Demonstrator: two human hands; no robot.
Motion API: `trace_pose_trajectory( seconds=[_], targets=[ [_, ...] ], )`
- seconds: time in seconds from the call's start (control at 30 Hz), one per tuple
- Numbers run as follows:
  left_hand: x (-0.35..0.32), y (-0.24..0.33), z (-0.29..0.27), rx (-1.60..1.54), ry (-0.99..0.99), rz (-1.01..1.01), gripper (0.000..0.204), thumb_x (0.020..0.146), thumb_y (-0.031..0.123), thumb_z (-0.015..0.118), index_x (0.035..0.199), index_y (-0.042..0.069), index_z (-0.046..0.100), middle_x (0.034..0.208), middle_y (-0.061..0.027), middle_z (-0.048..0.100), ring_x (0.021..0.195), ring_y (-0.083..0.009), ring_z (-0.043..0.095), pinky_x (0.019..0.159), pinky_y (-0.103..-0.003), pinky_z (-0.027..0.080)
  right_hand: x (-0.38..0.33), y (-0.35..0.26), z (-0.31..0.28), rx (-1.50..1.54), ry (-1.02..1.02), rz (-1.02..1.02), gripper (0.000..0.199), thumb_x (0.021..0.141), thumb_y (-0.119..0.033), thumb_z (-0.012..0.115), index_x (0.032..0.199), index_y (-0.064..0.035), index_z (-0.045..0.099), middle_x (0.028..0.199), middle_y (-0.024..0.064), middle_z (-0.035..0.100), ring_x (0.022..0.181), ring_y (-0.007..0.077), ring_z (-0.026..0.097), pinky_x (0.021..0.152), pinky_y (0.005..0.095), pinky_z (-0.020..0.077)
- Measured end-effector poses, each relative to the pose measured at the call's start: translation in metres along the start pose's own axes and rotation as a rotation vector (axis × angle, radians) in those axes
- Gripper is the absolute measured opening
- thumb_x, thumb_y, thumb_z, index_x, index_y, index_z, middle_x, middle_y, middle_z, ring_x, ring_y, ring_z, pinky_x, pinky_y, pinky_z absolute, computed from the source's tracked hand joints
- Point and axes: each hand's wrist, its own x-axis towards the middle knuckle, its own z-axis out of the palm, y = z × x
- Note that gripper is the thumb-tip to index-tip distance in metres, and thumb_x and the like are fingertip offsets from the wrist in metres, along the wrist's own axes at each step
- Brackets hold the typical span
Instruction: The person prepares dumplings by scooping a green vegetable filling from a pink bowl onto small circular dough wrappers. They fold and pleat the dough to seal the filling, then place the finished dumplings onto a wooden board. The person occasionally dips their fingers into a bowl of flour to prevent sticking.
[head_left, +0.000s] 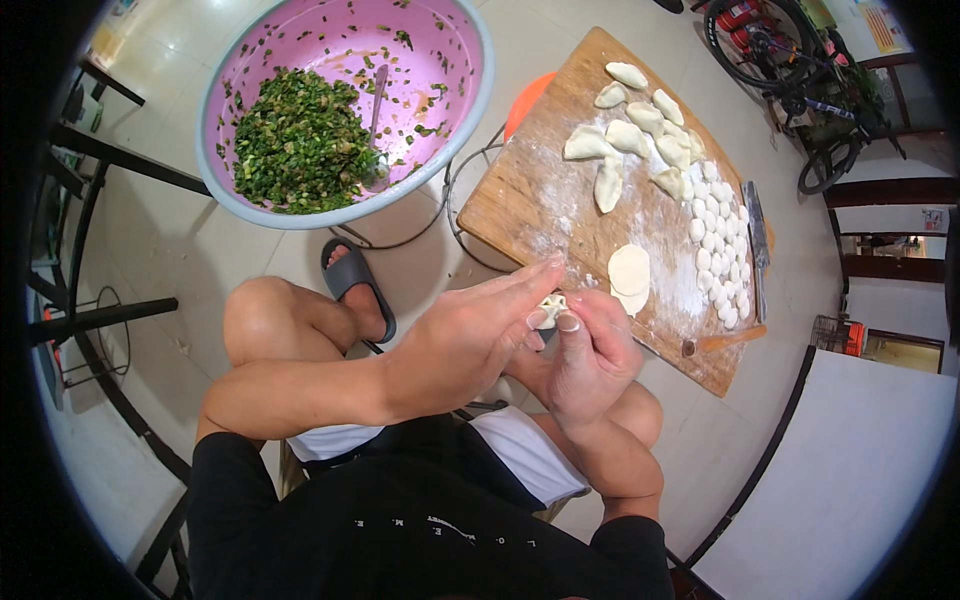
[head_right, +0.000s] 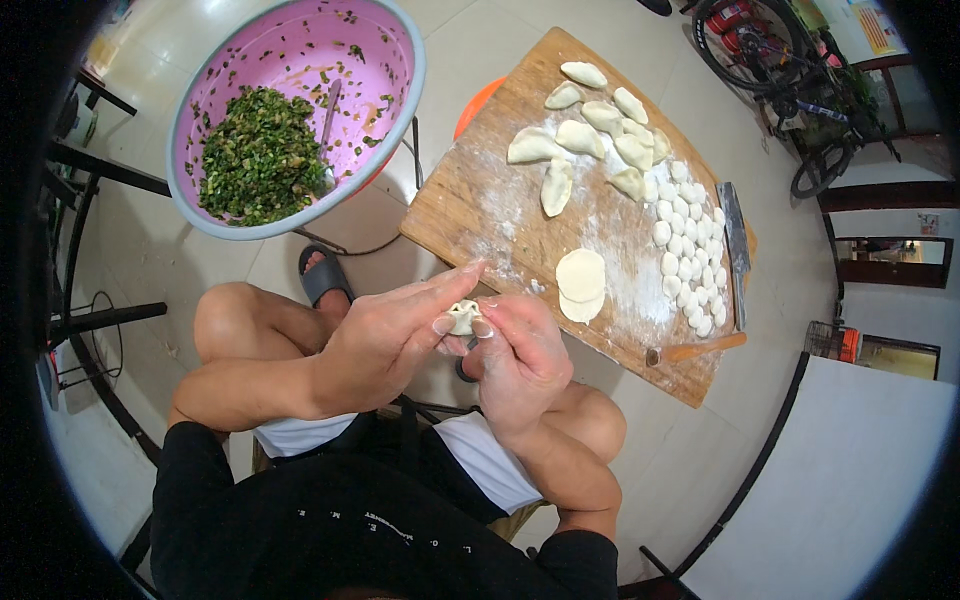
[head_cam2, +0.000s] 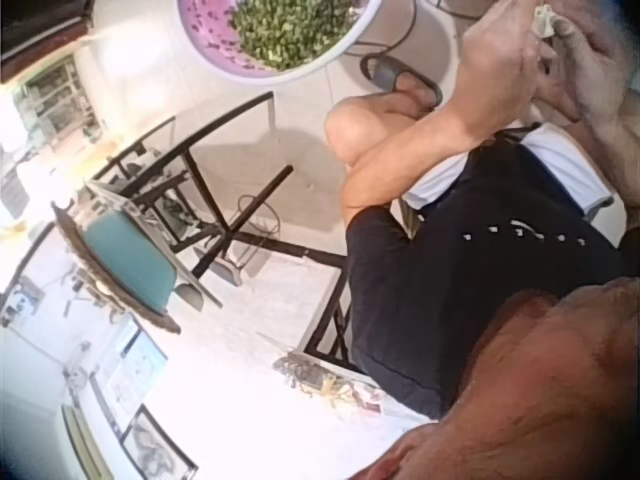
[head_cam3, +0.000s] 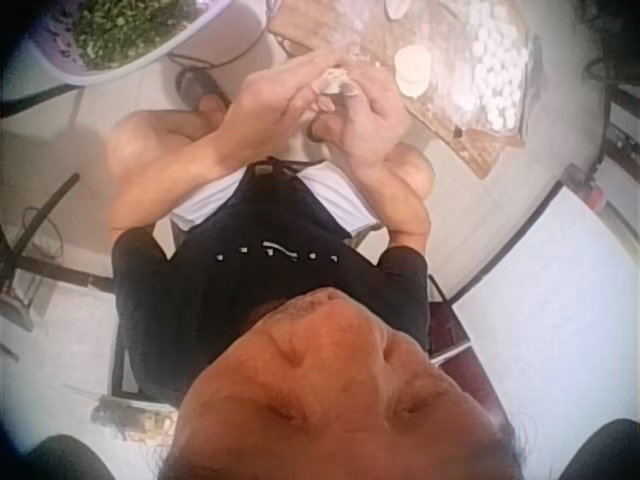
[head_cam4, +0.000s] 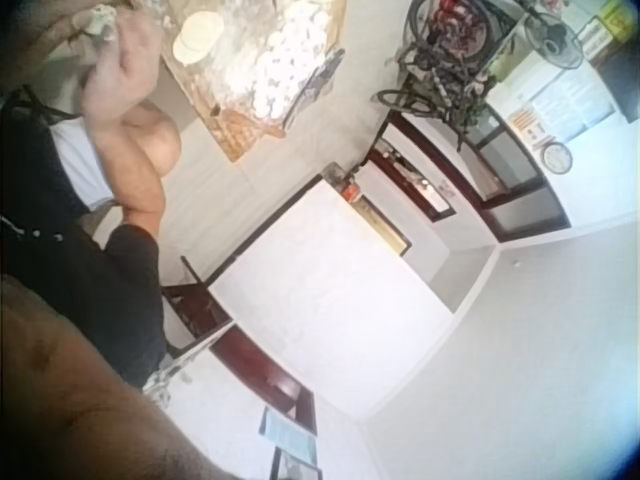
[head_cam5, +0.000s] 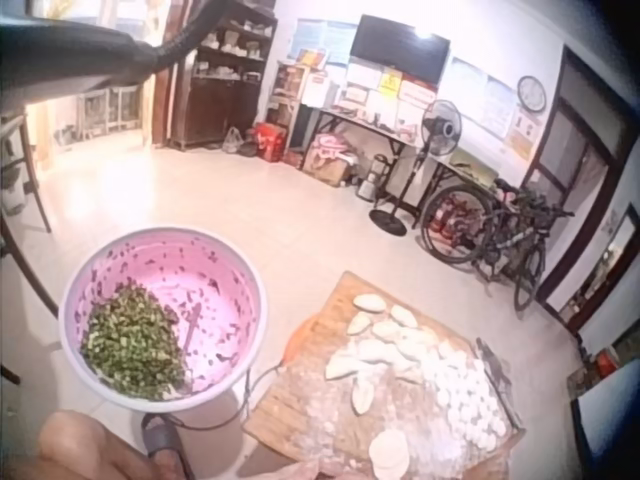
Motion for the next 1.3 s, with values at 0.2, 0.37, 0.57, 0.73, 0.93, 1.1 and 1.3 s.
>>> trace_pose_trajectory(
  seconds=[0.2, 0.37, 0.57, 0.73, 0.93, 1.1, 1.3],
  targets=[
    [0.004, -0.003, 0.002, 0.242, 0.0, 0.078, 0.043, 0.099, 0.005, 0.056, 0.14, -0.007, 0.05, 0.136, -0.0224, 0.06, 0.121, -0.0259, 0.063, 0.093, -0.035, 0.055, 0.004, -0.005, -0.002, -0.138, -0.025, -0.025, 0.014, 0.085, 0.005, 0.072, 0.099, 0.0036, 0.074, 0.099, 0.0124, 0.07, 0.082, 0.0174, 0.064, 0.071, 0.0269, 0.0516],
    [0.009, 0.002, 0.002, -0.009, 0.013, -0.057, 0.035, 0.101, 0.01, 0.056, 0.131, -0.008, 0.058, 0.121, -0.0206, 0.068, 0.106, -0.0222, 0.07, 0.087, -0.031, 0.056, 0.006, -0.015, -0.002, -0.129, -0.046, -0.027, 0.014, 0.085, 0.005, 0.073, 0.098, 0.0026, 0.074, 0.098, 0.0122, 0.07, 0.083, 0.0176, 0.064, 0.072, 0.0267, 0.0516],
    [0.012, 0.001, 0.002, -0.153, 0.042, -0.237, 0.033, 0.106, 0.017, 0.049, 0.123, -0.007, 0.063, 0.099, -0.0135, 0.072, 0.083, -0.0128, 0.069, 0.075, -0.027, 0.056, 0.006, -0.006, -0.008, -0.223, -0.19, -0.051, 0.021, 0.088, 0.0, 0.072, 0.109, 0.0011, 0.073, 0.105, 0.0124, 0.067, 0.088, 0.0194, 0.064, 0.078, 0.0294, 0.0515],
    [0.018, -0.015, 0.006, -0.565, 0.086, -0.298, 0.036, 0.109, 0.021, 0.042, 0.131, -0.004, 0.057, 0.105, -0.0101, 0.07, 0.08, -0.0111, 0.066, 0.072, -0.024, 0.054, 0.009, -0.004, 0.007, 0.216, 0.006, 0.129, 0.029, 0.093, -0.009, 0.068, 0.12, 0.0012, 0.07, 0.116, 0.0143, 0.057, 0.099, 0.0216, 0.06, 0.086, 0.0317, 0.0494],
    [0.018, -0.013, 0.012, -0.671, 0.075, -0.352, 0.034, 0.108, 0.019, 0.047, 0.13, -0.004, 0.058, 0.104, -0.0071, 0.068, 0.081, -0.0083, 0.063, 0.072, -0.023, 0.054, 0.011, 0.005, -0.001, -0.168, -0.107, -0.069, 0.031, 0.092, -0.007, 0.067, 0.122, 0.0001, 0.07, 0.109, 0.0113, 0.054, 0.095, 0.0204, 0.055, 0.082, 0.0298, 0.0477],
    [0.017, -0.022, 0.012, -0.611, 0.013, -0.384, 0.032, 0.105, 0.02, 0.053, 0.121, -0.005, 0.066, 0.086, -0.0022, 0.069, 0.075, -0.0056, 0.061, 0.067, -0.024, 0.052, 0.005, 0.005, -0.003, -0.216, -0.126, -0.112, 0.032, 0.089, -0.002, 0.067, 0.12, -0.0011, 0.071, 0.106, 0.0108, 0.054, 0.09, 0.0196, 0.054, 0.078, 0.0294, 0.0471],
    [0.017, -0.021, 0.008, -0.378, 0.02, -0.235, 0.034, 0.103, 0.021, 0.055, 0.12, -0.006, 0.065, 0.073, -0.0051, 0.067, 0.069, -0.0083, 0.061, 0.065, -0.026, 0.052, 0.009, 0.003, -0.005, -0.282, -0.196, -0.18, 0.045, 0.096, -0.019, 0.067, 0.134, 0.0023, 0.06, 0.116, 0.0132, 0.055, 0.099, 0.0217, 0.057, 0.085, 0.0306, 0.0492]
  ],
)
